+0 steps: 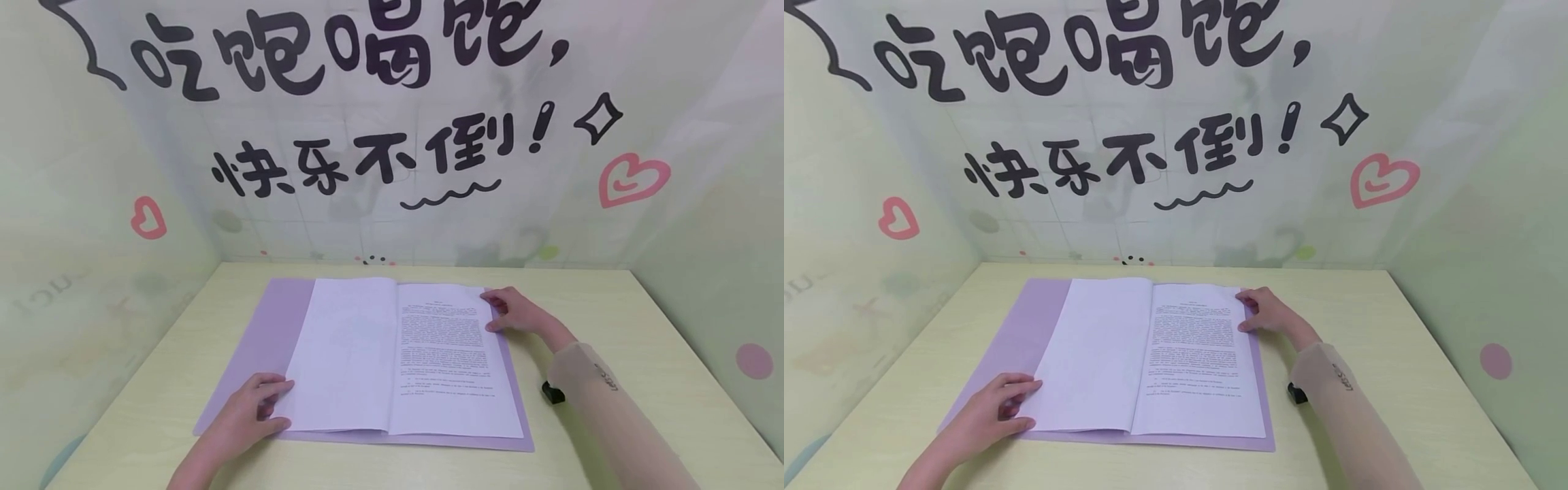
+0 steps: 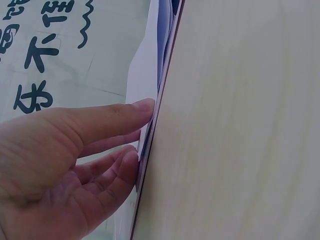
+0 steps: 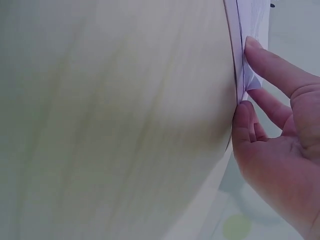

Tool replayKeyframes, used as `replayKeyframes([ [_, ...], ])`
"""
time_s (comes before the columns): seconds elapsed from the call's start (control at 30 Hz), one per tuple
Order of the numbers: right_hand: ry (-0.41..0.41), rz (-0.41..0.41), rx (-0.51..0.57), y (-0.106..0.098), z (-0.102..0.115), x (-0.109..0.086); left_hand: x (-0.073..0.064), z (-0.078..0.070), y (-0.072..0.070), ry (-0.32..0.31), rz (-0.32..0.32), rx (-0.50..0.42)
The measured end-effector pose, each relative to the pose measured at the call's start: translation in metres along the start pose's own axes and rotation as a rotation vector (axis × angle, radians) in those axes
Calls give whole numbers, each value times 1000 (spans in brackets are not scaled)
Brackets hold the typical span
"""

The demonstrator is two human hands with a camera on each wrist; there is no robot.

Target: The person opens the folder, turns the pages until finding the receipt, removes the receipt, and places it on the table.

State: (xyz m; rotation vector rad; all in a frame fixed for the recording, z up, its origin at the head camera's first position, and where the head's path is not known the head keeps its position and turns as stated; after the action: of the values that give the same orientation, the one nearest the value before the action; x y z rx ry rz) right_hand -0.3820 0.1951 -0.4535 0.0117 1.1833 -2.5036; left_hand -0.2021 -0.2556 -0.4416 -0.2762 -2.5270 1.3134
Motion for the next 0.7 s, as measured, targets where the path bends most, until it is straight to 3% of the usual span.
replayKeyframes([
  [0.47, 27, -48, -65, 3, 4, -5, -1, 0, 0, 17, -11, 0],
  [0.7, 50, -47, -42, 3, 3, -6, 0, 0, -1, 20, -13, -5],
])
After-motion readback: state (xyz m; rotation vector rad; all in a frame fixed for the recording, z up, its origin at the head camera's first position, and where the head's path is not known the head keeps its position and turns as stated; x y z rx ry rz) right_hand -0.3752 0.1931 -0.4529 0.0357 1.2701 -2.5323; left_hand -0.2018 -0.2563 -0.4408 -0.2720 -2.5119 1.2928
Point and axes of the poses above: each hand's wrist, its own x-axis towards the middle knuckle, its own y-axis out of the palm, z = x × y, the point moved 7 cm from there along x, towards the middle knuckle, and after that the axes turned 6 degrees about y, right-handed, at the moved point
